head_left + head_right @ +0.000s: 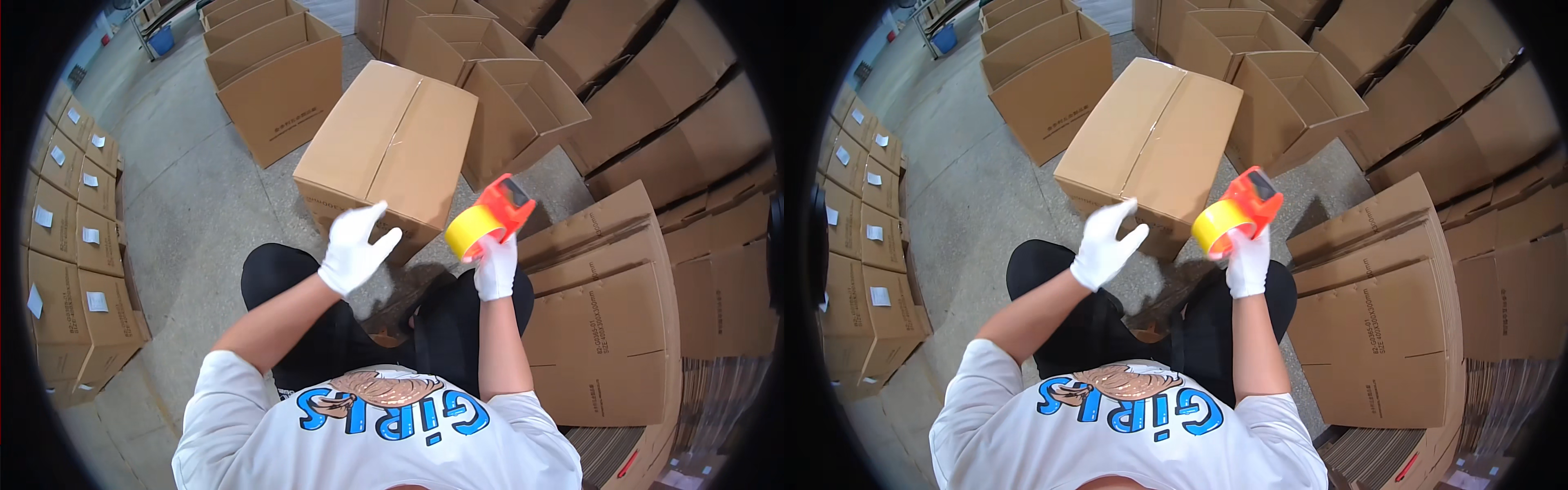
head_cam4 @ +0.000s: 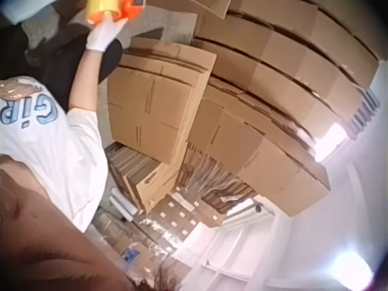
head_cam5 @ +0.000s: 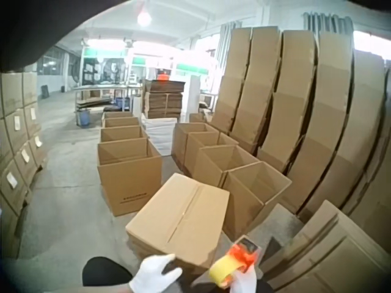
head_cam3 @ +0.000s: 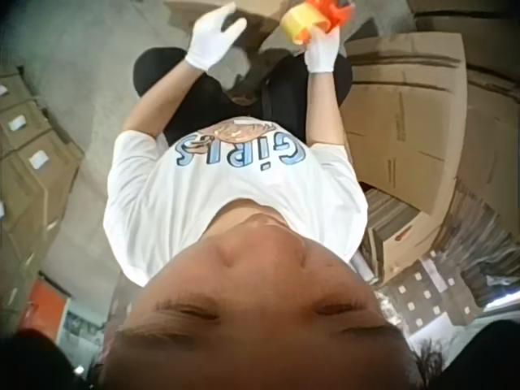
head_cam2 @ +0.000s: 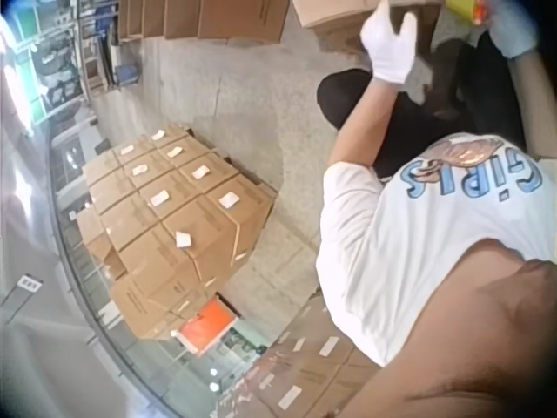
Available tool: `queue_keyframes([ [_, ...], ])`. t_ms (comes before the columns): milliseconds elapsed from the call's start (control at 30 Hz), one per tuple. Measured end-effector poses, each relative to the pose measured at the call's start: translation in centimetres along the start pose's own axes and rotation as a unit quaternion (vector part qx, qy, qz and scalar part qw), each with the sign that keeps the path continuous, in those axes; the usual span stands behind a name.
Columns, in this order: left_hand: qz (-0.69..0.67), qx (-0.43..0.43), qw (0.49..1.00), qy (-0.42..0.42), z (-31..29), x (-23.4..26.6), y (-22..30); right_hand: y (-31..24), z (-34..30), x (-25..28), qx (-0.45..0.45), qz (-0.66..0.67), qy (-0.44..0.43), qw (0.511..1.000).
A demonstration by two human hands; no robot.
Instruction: Sealing cardboard boxes using a manual tape dispenser in a factory setting.
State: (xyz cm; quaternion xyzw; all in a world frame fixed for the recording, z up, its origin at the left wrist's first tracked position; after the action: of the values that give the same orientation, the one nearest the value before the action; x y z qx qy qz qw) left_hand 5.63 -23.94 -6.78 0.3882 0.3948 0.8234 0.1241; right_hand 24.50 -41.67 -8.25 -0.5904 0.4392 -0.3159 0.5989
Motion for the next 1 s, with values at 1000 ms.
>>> queue_keyframes([
  [1000, -0.424, 0.334, 0.841, -0.029, -5.1, 3.0, 3.2, -5.5, -11.1, -4.3, 0.510, -0.427, -0.188, 0.723],
])
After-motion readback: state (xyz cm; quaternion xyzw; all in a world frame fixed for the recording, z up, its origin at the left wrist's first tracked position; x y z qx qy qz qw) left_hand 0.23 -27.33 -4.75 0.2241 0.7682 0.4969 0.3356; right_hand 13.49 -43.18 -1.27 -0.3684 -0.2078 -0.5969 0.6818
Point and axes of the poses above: each hand's wrist, its own z-axis towards the middle knuckle, its own x-axis out of the back of the hand, y = z × x, the point moved 5 cm from there along z, towards the middle knuckle, and after that the axes turned 7 degrees about -z, right-handed, at the moved point
